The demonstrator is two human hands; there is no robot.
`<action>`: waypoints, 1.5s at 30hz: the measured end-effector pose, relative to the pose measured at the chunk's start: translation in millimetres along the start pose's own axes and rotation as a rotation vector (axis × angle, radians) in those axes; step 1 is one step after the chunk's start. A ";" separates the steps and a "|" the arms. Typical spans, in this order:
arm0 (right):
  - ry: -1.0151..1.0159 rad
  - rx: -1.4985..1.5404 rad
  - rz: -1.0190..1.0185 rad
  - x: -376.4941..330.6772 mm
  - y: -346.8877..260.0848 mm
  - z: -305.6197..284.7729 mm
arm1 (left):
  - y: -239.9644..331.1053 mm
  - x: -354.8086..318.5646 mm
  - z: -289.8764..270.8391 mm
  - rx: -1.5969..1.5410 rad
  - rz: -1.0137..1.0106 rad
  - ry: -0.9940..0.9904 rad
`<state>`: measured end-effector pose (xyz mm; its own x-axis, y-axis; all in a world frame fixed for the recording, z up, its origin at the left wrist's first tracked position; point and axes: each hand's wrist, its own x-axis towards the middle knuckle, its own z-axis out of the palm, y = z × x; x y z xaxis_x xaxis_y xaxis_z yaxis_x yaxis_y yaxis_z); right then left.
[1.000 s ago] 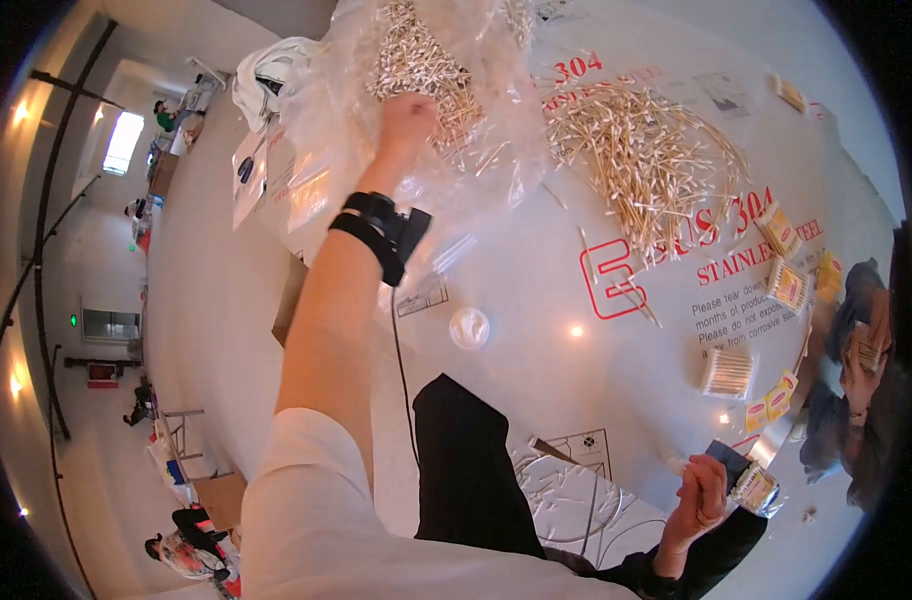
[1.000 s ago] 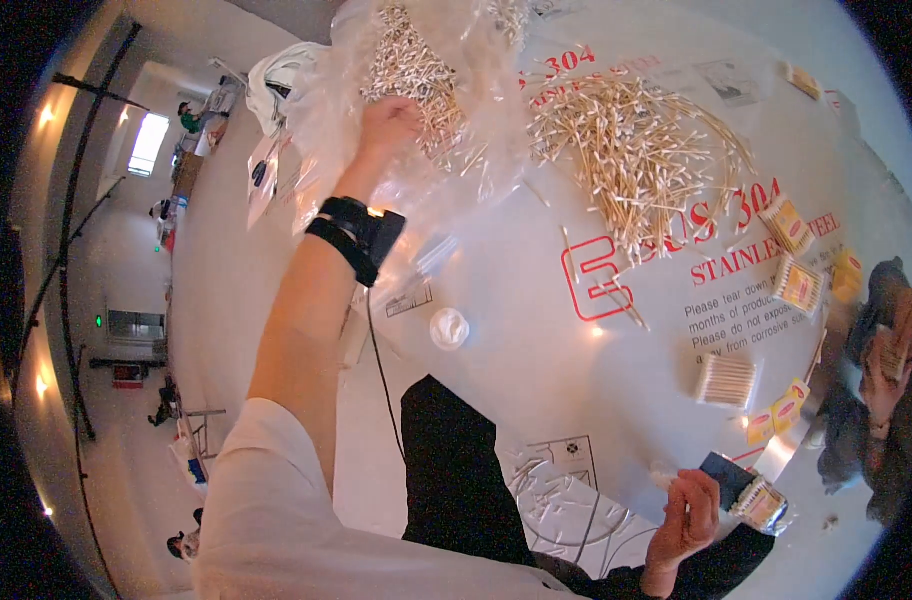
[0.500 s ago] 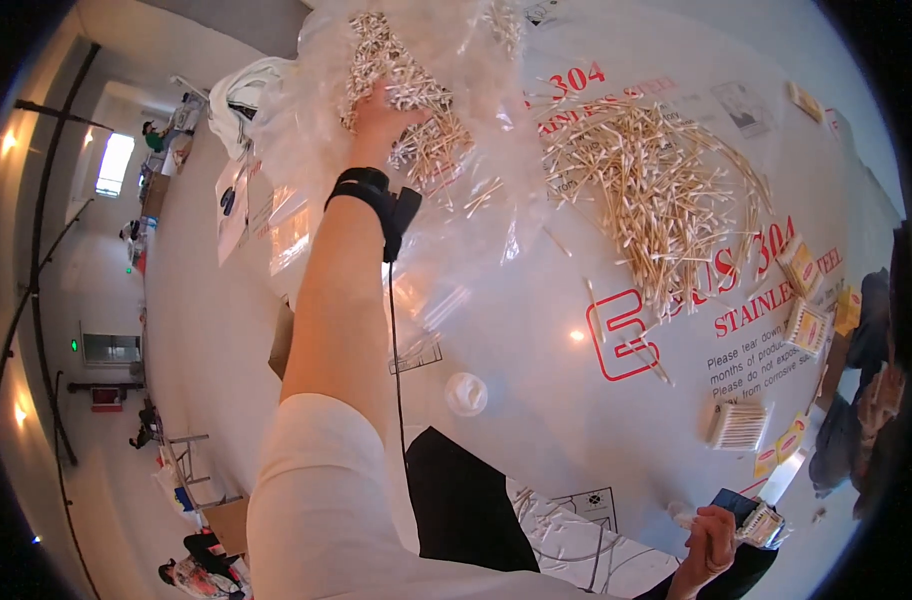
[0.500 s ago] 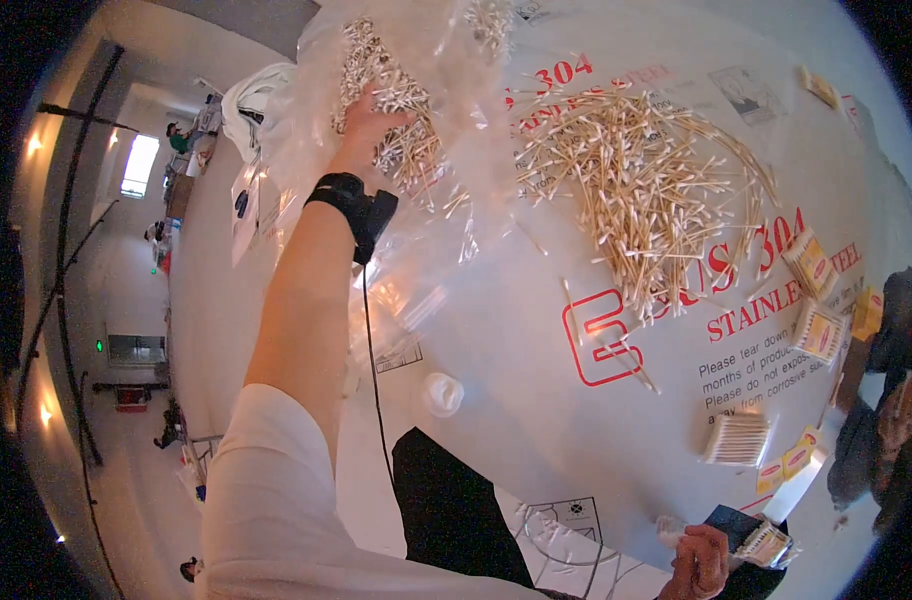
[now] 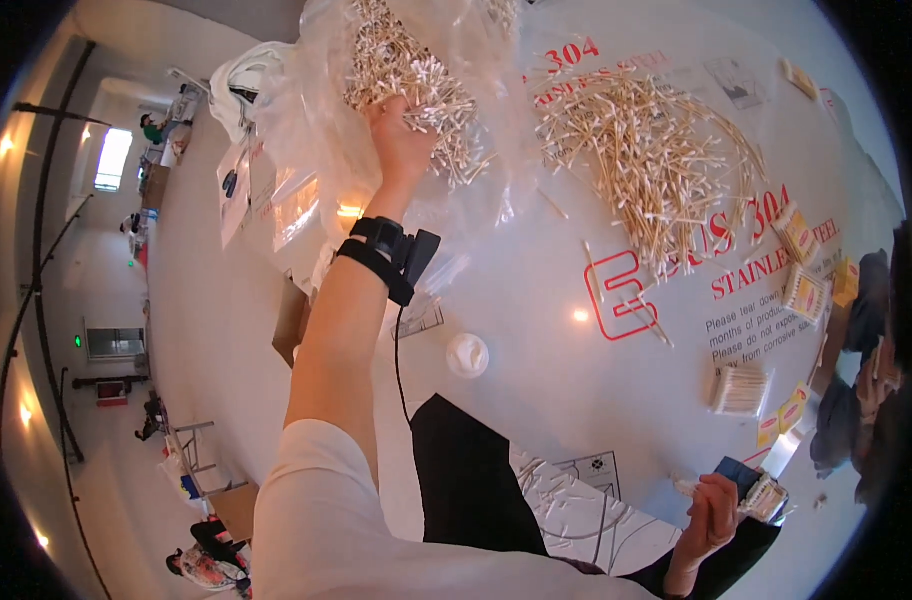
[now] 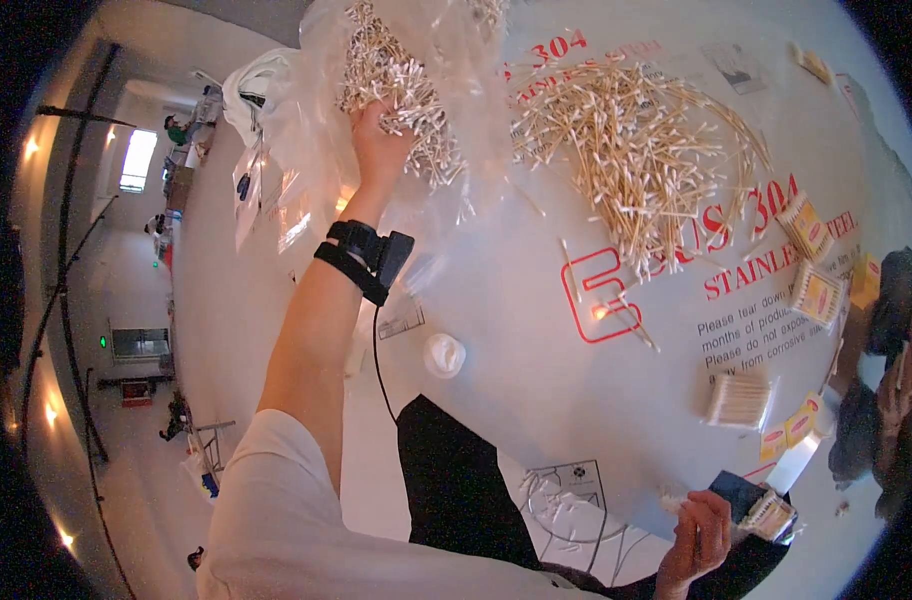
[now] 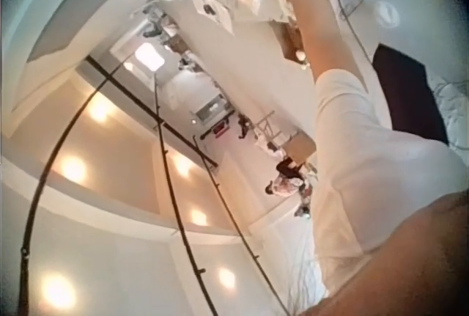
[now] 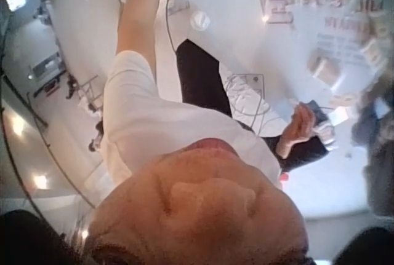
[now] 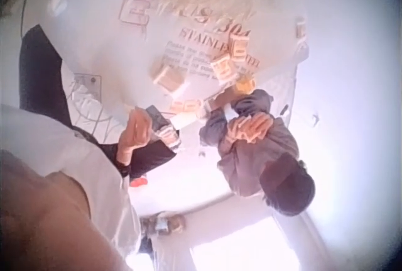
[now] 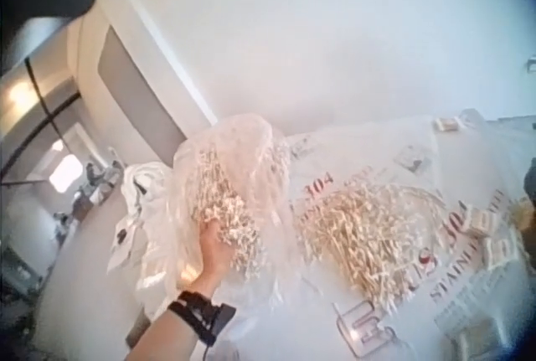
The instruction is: Organizing and packaging bundles of cotton swabs into small plastic sleeves.
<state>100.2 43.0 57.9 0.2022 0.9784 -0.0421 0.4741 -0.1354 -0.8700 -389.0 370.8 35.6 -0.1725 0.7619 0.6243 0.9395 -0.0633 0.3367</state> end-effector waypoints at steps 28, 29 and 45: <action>0.008 0.136 -0.027 -16.2 9.8 -3.9 | 100.0 -48.7 -22.8 0.224 0.710 -0.250; 0.014 0.113 -0.047 -15.9 12.1 -3.7 | 100.3 -48.3 -21.9 0.222 0.710 -0.251; 0.022 0.037 -0.134 -16.5 14.6 -5.4 | 72.6 -29.5 -49.6 0.325 0.368 -0.309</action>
<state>108.4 24.1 48.6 0.1580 0.9837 0.0859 0.4658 0.0025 -0.8849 -330.3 311.8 76.7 0.2315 0.8832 0.4079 0.9723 -0.1957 -0.1280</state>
